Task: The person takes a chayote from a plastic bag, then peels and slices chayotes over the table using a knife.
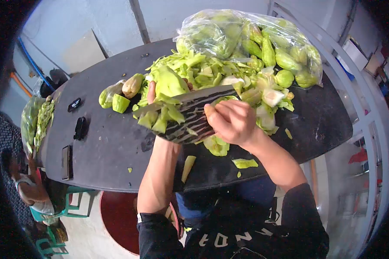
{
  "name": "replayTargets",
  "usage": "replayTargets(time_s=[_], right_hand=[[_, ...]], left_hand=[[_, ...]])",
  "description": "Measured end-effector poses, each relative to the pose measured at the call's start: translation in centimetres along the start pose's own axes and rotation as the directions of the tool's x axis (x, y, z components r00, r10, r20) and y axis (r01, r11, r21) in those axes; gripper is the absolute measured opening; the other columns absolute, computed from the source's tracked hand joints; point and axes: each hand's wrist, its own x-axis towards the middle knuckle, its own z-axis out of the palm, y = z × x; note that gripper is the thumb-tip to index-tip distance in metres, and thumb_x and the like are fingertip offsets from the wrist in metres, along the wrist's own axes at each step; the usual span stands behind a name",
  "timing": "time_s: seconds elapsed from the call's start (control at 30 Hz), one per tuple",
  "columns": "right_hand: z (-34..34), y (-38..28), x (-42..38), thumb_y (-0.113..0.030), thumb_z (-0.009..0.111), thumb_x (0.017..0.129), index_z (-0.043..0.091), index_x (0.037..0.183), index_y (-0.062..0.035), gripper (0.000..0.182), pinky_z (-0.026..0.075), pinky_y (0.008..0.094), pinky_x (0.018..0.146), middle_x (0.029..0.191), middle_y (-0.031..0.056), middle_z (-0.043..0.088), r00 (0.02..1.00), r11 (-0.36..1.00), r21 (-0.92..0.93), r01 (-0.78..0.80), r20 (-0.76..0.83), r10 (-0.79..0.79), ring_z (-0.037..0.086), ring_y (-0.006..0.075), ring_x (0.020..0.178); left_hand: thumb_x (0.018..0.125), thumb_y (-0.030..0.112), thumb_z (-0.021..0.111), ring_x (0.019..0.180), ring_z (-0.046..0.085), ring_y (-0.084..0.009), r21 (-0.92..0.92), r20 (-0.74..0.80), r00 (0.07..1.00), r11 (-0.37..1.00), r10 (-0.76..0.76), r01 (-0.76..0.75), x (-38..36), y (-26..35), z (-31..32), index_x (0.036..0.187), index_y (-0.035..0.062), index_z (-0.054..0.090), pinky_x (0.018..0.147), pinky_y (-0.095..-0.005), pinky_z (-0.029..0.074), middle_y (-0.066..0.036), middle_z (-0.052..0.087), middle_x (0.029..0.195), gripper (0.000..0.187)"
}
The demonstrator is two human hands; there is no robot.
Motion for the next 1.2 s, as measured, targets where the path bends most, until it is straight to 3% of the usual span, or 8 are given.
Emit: replayTargets(time_s=[0.27, 0.3, 0.37, 0.53, 0.67, 0.7, 0.93, 1.2], right_hand=[[0.3, 0.6, -0.3, -0.007, 0.068, 0.070, 0.059, 0.086, -0.0038, 0.018, 0.048, 0.0328, 0.044, 0.062, 0.0017, 0.054, 0.998, 0.997, 0.051, -0.063, 0.022, 0.062, 0.061, 0.0178, 0.054], [0.8, 1.3, -0.6, -0.008, 0.069, 0.067, 0.058, 0.086, -0.0036, 0.022, 0.049, 0.0345, 0.046, 0.062, 0.0032, 0.054, 0.987, 0.984, 0.088, -0.153, 0.064, 0.147, 0.062, 0.0203, 0.055], [0.2, 2.3, -1.0, -0.001, 0.073, 0.064, 0.061, 0.092, 0.0028, 0.031, 0.049, 0.0361, 0.049, 0.064, 0.0101, 0.057, 0.963, 0.961, 0.134, -0.244, 0.147, 0.224, 0.062, 0.0291, 0.057], [-0.5, 0.5, 0.2, -0.005, 0.067, 0.068, 0.060, 0.090, -0.0009, 0.023, 0.051, 0.0345, 0.048, 0.063, 0.0060, 0.058, 0.993, 0.984, 0.133, -0.116, 0.042, 0.111, 0.063, 0.0228, 0.054], [0.0, 1.6, -0.4, -0.006, 0.066, 0.070, 0.053, 0.081, -0.0065, 0.017, 0.051, 0.0384, 0.049, 0.065, 0.0085, 0.060, 0.940, 0.933, 0.140, -0.332, 0.133, 0.314, 0.063, 0.0278, 0.056], [0.3, 2.3, -0.4, -0.008, 0.067, 0.072, 0.049, 0.078, -0.0078, 0.019, 0.050, 0.0409, 0.049, 0.065, 0.0097, 0.059, 0.903, 0.898, 0.126, -0.422, 0.147, 0.404, 0.063, 0.0303, 0.057], [-1.0, 0.8, 0.3, -0.008, 0.069, 0.070, 0.047, 0.077, -0.0079, 0.023, 0.050, 0.0409, 0.049, 0.063, 0.0079, 0.056, 0.971, 0.955, 0.176, -0.238, 0.070, 0.229, 0.062, 0.0301, 0.059], [0.0, 3.7, -1.0, -0.013, 0.068, 0.078, 0.051, 0.089, -0.0077, 0.021, 0.052, 0.0464, 0.055, 0.073, 0.0132, 0.066, 0.874, 0.885, 0.070, -0.460, 0.211, 0.438, 0.066, 0.0360, 0.066]], left_hand=[[0.090, 0.056, 0.052, 0.098, 0.063, -0.0230, 0.017, 0.129, 0.991, 0.999, -0.038, 0.036, -0.4, -0.5, -1.4, 0.117, 0.0081, 0.056, 0.091, -0.0385, 0.050, -0.009, 0.065, 0.106, 0.055], [0.091, 0.054, 0.054, 0.102, 0.062, -0.0221, 0.085, -0.055, 0.997, 0.995, 0.054, -0.049, -1.0, -0.8, 0.0, 0.119, 0.0082, 0.057, 0.096, -0.0375, 0.048, -0.007, 0.065, 0.110, 0.054], [0.091, 0.054, 0.054, 0.106, 0.061, -0.0225, 0.068, 0.024, 0.999, 0.997, 0.046, -0.048, -1.1, -0.4, 0.8, 0.124, 0.0090, 0.056, 0.098, -0.0396, 0.047, -0.007, 0.063, 0.116, 0.056], [0.091, 0.055, 0.051, 0.104, 0.061, -0.0278, 0.060, 0.221, 0.972, 0.996, -0.076, 0.064, -0.4, 0.3, -1.4, 0.123, 0.0065, 0.056, 0.096, -0.0419, 0.049, -0.013, 0.063, 0.116, 0.059], [0.091, 0.053, 0.050, 0.101, 0.062, -0.0259, 0.059, 0.069, 0.997, 0.998, 0.024, -0.028, -1.4, -0.4, 0.6, 0.123, 0.0056, 0.055, 0.091, -0.0419, 0.051, -0.012, 0.063, 0.115, 0.057], [0.092, 0.051, 0.051, 0.105, 0.061, -0.0247, 0.168, 0.211, 0.977, 0.986, -0.029, -0.007, -1.5, -0.3, 0.5, 0.124, 0.0067, 0.055, 0.093, -0.0417, 0.050, -0.010, 0.062, 0.117, 0.055], [0.092, 0.053, 0.049, 0.111, 0.059, -0.0271, 0.122, 0.180, 0.981, 0.991, -0.075, 0.053, -1.0, -0.2, -1.1, 0.129, 0.0071, 0.051, 0.097, -0.0442, 0.049, -0.010, 0.061, 0.122, 0.059], [0.088, 0.053, 0.053, 0.088, 0.064, -0.0288, 0.250, 0.120, 0.991, 0.968, -0.057, 0.026, -1.5, -0.3, 0.8, 0.122, 0.0073, 0.057, 0.074, -0.0431, 0.055, -0.014, 0.064, 0.109, 0.058]])
